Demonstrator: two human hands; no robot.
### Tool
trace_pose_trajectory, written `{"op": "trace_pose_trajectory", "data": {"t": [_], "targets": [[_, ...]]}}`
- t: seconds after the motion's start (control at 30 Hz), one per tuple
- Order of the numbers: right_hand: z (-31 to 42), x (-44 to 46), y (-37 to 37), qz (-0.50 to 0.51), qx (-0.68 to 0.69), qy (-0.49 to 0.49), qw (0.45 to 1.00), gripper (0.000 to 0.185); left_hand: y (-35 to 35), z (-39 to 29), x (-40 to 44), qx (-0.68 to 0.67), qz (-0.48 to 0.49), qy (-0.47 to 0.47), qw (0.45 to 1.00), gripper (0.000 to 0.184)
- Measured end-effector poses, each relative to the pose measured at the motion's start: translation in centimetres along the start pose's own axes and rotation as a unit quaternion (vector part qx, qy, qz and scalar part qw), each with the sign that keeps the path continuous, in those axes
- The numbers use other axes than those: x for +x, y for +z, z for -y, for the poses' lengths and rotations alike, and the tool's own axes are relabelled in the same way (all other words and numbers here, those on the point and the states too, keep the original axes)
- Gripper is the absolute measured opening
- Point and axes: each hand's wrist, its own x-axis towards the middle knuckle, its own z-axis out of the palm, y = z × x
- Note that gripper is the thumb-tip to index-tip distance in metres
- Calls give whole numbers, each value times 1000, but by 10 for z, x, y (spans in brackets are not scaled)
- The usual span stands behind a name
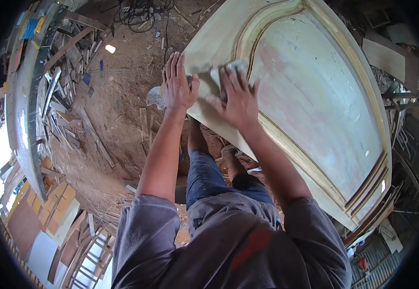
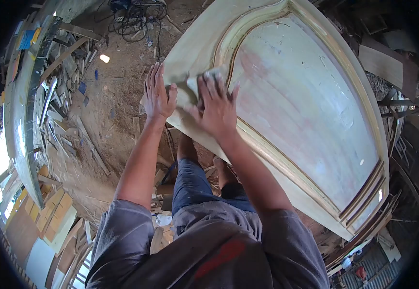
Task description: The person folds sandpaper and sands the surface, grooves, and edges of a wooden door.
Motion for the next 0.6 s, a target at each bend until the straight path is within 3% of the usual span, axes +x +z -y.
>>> {"op": "trace_pose_trajectory", "data": {"t": [0.07,0.2,0.3,0.33,0.43,0.6], "targets": [[-3,13,2,-33,-6,7,999,94,3,2,-1,1,1,4,1000,77],[20,-41,-2,20,40,-39,998,97,3,3,1,1,2,-1,1000,76],[2,-22,-5,61,-29,-53,996,100,4,4,-3,-6,12,4,1000,75],[-7,-1,-8,67,-41,-16,997,101,4,3,-4,-7,13,3,1000,75],[-24,47,-4,-20,-42,7,999,101,2,4,-2,-3,10,8,1000,75],[20,-30,3,35,17,0,999,103,2,1,0,-3,6,-6,1000,76]]}}
